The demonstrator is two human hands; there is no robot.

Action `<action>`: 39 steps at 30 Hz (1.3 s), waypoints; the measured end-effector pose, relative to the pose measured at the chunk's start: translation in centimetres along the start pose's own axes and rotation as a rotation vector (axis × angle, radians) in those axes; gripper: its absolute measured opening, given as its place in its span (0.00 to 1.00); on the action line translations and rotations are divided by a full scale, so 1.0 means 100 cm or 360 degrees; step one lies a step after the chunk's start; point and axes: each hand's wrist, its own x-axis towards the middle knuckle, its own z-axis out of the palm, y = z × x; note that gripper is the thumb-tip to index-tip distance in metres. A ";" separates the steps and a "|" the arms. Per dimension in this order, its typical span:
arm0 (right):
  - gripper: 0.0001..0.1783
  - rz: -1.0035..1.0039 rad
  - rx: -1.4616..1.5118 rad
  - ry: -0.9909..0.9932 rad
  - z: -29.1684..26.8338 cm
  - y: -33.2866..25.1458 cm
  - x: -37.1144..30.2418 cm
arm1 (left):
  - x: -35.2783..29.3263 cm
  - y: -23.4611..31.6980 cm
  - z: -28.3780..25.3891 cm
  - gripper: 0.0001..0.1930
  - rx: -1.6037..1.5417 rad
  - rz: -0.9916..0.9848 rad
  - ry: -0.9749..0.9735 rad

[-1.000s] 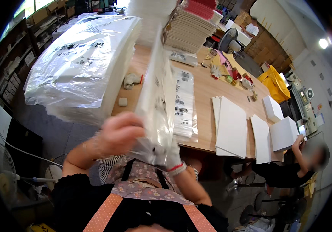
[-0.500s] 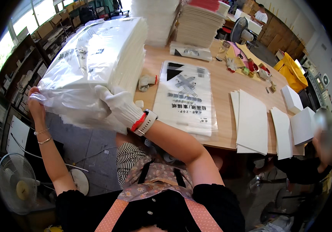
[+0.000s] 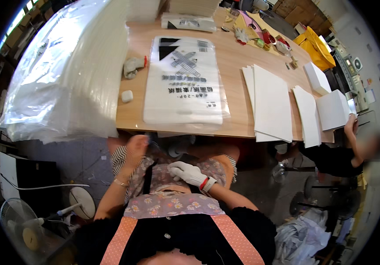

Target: The person packages stacks of white paper into clear plastic bags. They pick up a stack, place it into a bag, and seal it, repeating this process for multiple stacks.

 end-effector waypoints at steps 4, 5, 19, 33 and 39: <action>0.19 0.0022 0.0513 0.0296 -0.014 0.053 -0.022 | 0.052 0.049 0.120 0.08 0.0614 0.0790 -0.0286; 0.19 0.0048 0.0587 0.0360 -0.017 0.051 -0.025 | 0.063 0.047 0.135 0.08 0.0807 0.0692 -0.0341; 0.11 -0.0594 0.1832 0.0894 -0.093 -0.045 0.072 | 0.128 0.048 0.149 0.13 0.0554 0.0426 -0.0780; 0.31 -0.0309 -0.1075 0.2001 -0.232 0.055 -0.031 | 0.176 0.100 0.106 0.06 -0.1016 -0.0546 -0.0261; 0.38 -0.0046 -0.1346 0.1869 -0.315 0.092 -0.057 | 0.148 0.110 0.122 0.07 -0.0828 -0.0331 -0.0493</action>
